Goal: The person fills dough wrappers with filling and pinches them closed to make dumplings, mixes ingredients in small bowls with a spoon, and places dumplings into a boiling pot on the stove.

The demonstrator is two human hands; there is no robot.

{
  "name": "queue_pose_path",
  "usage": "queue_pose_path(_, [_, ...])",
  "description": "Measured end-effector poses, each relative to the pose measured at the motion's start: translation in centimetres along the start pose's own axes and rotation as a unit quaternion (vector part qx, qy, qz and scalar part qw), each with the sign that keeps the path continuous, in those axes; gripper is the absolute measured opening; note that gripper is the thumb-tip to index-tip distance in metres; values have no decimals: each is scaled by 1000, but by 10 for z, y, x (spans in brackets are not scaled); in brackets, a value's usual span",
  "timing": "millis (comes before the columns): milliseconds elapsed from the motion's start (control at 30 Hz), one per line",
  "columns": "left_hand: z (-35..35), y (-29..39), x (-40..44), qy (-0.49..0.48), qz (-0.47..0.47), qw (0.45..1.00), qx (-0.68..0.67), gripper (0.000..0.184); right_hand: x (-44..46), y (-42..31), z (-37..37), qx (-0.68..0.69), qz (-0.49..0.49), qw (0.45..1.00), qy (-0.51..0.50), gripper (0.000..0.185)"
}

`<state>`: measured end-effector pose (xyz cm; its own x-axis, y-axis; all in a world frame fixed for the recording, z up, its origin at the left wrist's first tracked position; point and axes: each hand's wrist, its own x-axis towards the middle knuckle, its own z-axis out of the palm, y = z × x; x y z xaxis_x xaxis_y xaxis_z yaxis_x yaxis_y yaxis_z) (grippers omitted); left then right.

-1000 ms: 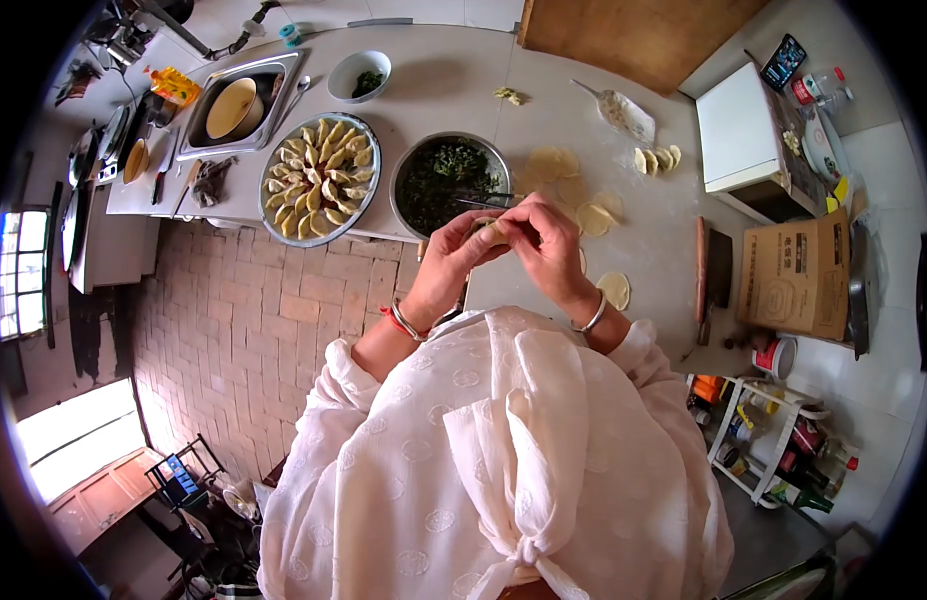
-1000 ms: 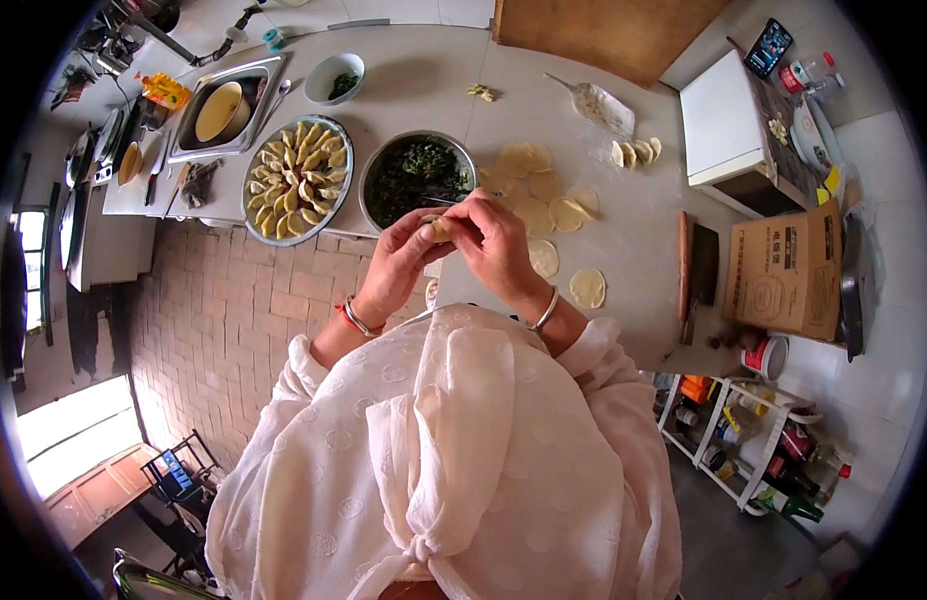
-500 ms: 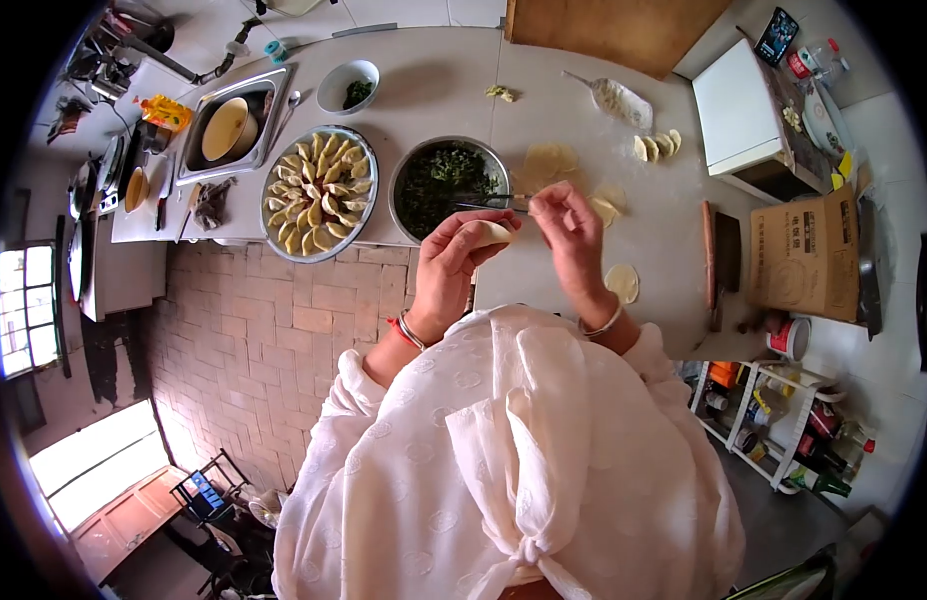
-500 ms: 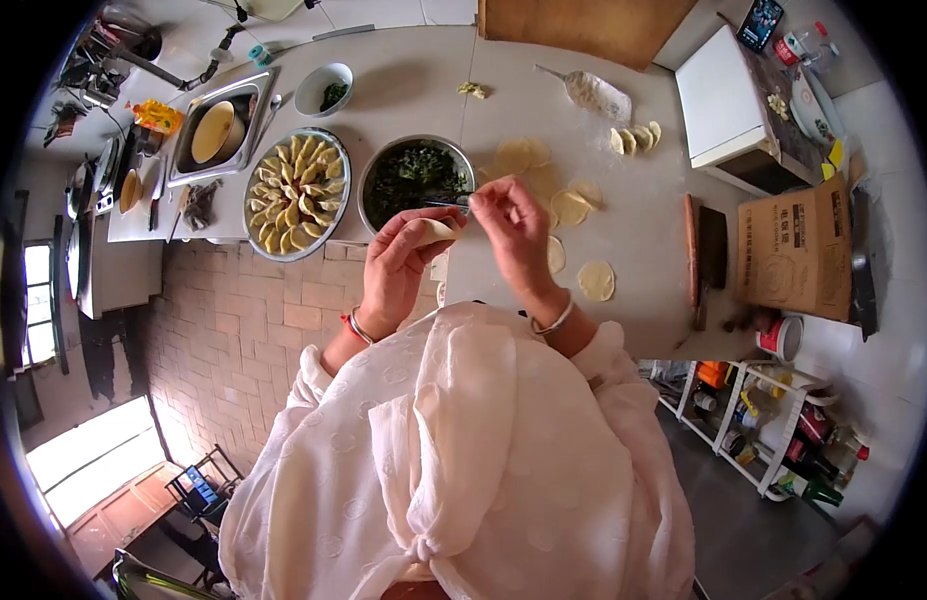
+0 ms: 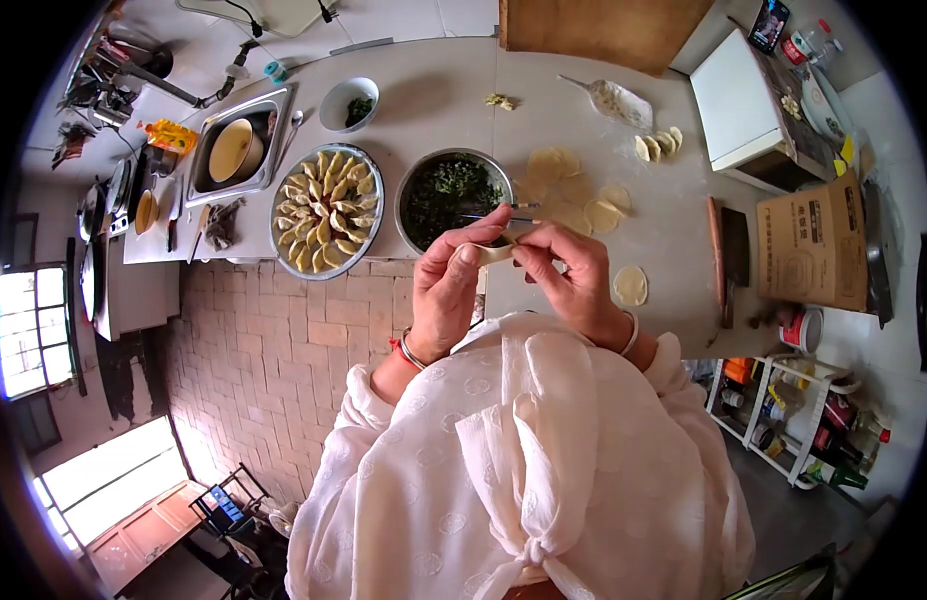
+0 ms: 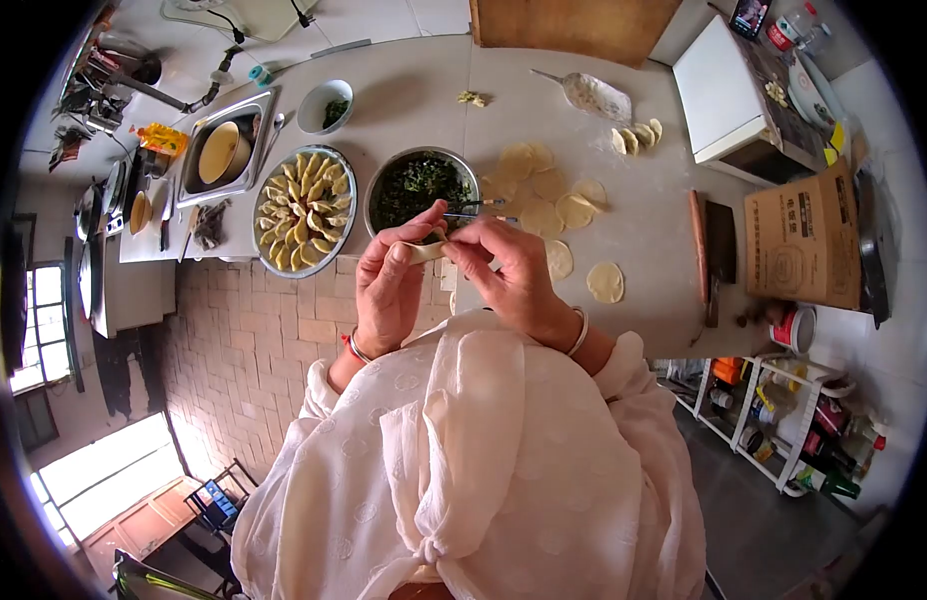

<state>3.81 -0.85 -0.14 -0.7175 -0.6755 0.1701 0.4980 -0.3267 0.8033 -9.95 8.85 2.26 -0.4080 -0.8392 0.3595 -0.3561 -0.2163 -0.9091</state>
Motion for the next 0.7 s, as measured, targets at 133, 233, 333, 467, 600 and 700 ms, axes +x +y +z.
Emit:
queue_pose_path(133, [6,4,-5,16,-57,997,-55,34,2,-4,-3,-66,-105,992,13,13])
queue_pose_path(233, [3,9,-7,15,-98,994,-54,35,3,-1,-5,-100,-168,981,14,16])
queue_pose_path(333, [2,7,-8,22,-83,995,-42,33,5,-11,-5,-50,-103,993,7,22])
queue_pose_path(467, [7,6,-5,38,-56,997,-36,30,5,-9,-8,63,1,998,-17,30])
queue_pose_path(600, [8,8,-3,15,-35,999,-32,26,9,-25,-20,-90,-107,990,-4,30])
queue_pose_path(700, [8,7,-3,12,-25,1000,-4,22,12,-20,-19,-131,-156,979,-21,28])
